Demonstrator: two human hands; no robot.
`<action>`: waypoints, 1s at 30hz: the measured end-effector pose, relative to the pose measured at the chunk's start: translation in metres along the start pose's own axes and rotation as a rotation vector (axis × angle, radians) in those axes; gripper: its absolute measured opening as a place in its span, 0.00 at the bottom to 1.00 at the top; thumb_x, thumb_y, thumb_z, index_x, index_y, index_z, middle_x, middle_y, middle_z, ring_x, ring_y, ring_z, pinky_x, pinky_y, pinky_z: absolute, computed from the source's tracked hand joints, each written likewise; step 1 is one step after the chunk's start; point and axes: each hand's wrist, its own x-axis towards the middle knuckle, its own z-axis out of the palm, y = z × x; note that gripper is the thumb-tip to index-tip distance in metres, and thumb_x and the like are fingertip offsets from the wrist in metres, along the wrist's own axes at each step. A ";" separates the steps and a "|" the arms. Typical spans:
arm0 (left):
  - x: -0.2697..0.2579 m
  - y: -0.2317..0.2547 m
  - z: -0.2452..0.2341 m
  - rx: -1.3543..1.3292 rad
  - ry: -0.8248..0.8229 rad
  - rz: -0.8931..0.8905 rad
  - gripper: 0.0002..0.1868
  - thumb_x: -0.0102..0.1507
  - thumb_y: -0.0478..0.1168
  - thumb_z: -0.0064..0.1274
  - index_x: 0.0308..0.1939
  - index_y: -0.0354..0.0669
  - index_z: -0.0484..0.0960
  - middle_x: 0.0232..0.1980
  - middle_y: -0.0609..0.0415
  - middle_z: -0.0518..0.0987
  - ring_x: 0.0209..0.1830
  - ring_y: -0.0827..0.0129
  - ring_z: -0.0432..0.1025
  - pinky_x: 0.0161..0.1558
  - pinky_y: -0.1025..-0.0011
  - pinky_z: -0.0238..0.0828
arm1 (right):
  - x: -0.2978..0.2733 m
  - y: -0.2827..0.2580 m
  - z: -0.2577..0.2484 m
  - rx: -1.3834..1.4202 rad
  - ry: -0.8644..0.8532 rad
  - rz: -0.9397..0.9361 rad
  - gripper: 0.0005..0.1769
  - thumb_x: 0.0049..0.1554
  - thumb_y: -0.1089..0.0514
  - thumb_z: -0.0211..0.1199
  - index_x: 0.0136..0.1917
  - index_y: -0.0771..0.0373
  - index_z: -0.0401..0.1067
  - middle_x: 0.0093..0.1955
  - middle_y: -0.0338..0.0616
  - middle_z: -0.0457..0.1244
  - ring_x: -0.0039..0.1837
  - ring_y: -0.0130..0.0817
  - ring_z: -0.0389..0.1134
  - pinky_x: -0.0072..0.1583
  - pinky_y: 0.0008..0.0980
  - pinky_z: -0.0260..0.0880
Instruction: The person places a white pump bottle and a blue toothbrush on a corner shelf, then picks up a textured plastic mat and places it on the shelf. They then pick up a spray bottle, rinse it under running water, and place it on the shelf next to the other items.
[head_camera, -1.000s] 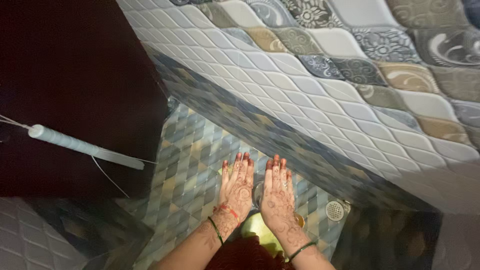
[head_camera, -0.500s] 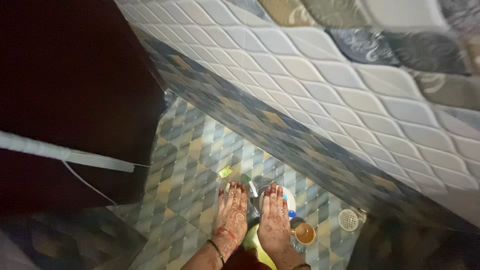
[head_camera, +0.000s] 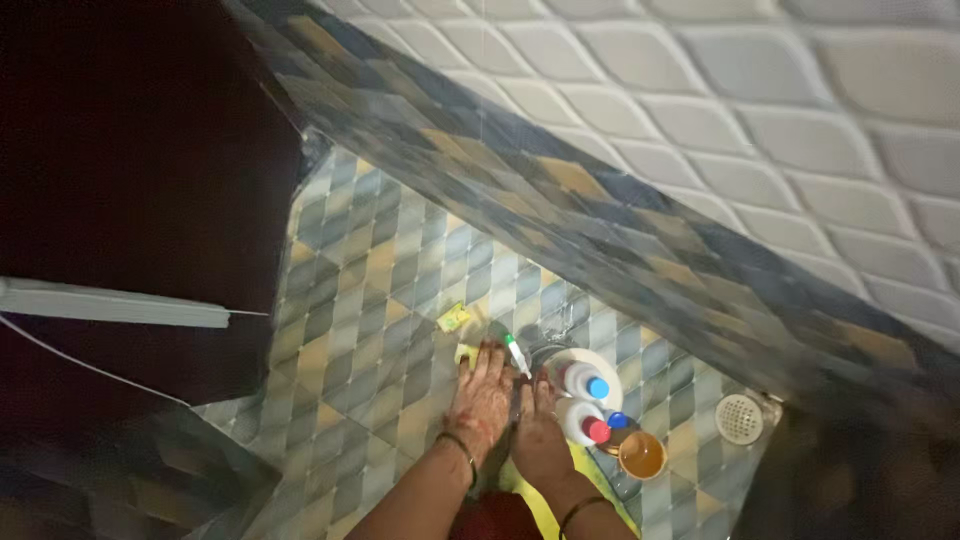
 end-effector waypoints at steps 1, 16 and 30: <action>0.005 -0.002 -0.005 0.183 -0.132 0.053 0.41 0.63 0.36 0.54 0.79 0.43 0.55 0.85 0.43 0.37 0.83 0.41 0.29 0.76 0.42 0.32 | 0.003 0.003 0.005 0.043 -0.057 0.077 0.38 0.51 0.65 0.56 0.72 0.81 0.52 0.77 0.85 0.40 0.81 0.74 0.40 0.79 0.54 0.41; 0.045 -0.014 0.007 0.374 -0.034 0.234 0.34 0.63 0.41 0.57 0.74 0.52 0.67 0.84 0.60 0.45 0.85 0.45 0.27 0.76 0.35 0.28 | 0.031 0.015 0.029 0.114 -0.332 0.169 0.50 0.49 0.58 0.66 0.75 0.79 0.44 0.79 0.73 0.40 0.80 0.68 0.37 0.78 0.56 0.36; 0.029 -0.024 -0.010 0.424 -0.122 0.310 0.40 0.58 0.39 0.63 0.74 0.54 0.67 0.83 0.55 0.48 0.85 0.46 0.31 0.74 0.28 0.23 | 0.042 0.007 0.040 0.227 -0.532 0.409 0.47 0.52 0.61 0.62 0.78 0.74 0.43 0.80 0.68 0.39 0.80 0.59 0.42 0.77 0.45 0.44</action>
